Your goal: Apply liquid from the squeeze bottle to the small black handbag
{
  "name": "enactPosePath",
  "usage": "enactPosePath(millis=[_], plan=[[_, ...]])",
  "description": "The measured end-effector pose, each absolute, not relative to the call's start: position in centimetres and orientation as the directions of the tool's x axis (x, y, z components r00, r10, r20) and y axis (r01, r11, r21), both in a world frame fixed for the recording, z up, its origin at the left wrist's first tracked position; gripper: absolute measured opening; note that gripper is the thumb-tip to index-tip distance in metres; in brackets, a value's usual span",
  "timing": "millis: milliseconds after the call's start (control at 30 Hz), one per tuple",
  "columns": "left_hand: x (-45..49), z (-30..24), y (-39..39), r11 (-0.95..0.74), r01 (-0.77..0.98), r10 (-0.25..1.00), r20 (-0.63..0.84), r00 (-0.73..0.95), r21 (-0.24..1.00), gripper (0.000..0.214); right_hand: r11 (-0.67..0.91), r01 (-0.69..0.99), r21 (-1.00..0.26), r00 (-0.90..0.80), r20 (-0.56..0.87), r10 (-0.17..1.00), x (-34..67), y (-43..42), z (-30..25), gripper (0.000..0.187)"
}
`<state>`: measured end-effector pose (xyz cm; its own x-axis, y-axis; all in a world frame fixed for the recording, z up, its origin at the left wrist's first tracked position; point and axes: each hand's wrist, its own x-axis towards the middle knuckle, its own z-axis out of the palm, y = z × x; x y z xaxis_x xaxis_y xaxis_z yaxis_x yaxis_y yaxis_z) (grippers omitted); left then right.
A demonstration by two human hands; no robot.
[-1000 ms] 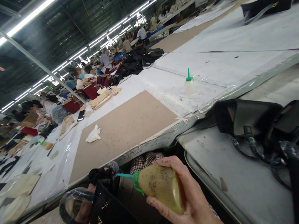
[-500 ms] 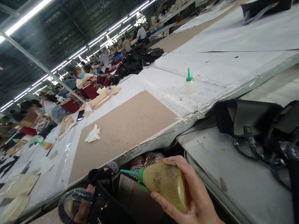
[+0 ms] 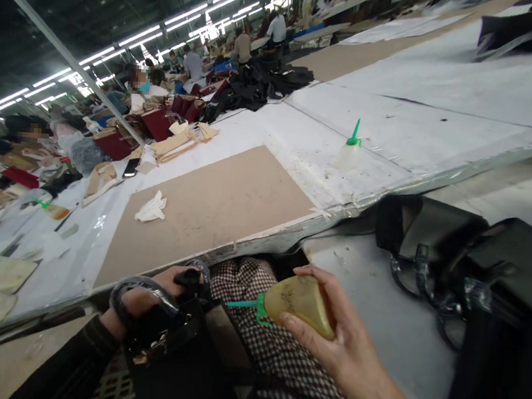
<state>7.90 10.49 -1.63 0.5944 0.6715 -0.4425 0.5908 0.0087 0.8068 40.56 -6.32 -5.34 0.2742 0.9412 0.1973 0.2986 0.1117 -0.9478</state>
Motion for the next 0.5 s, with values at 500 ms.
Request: enactPosePath(millis=[500], plan=[[7.9,-8.0,12.5,0.148,0.488,0.697,-0.441,0.566,0.860,0.035,0.321,0.487,-0.813,-0.033,0.350,0.936,39.5,-1.3,-10.2,0.056]])
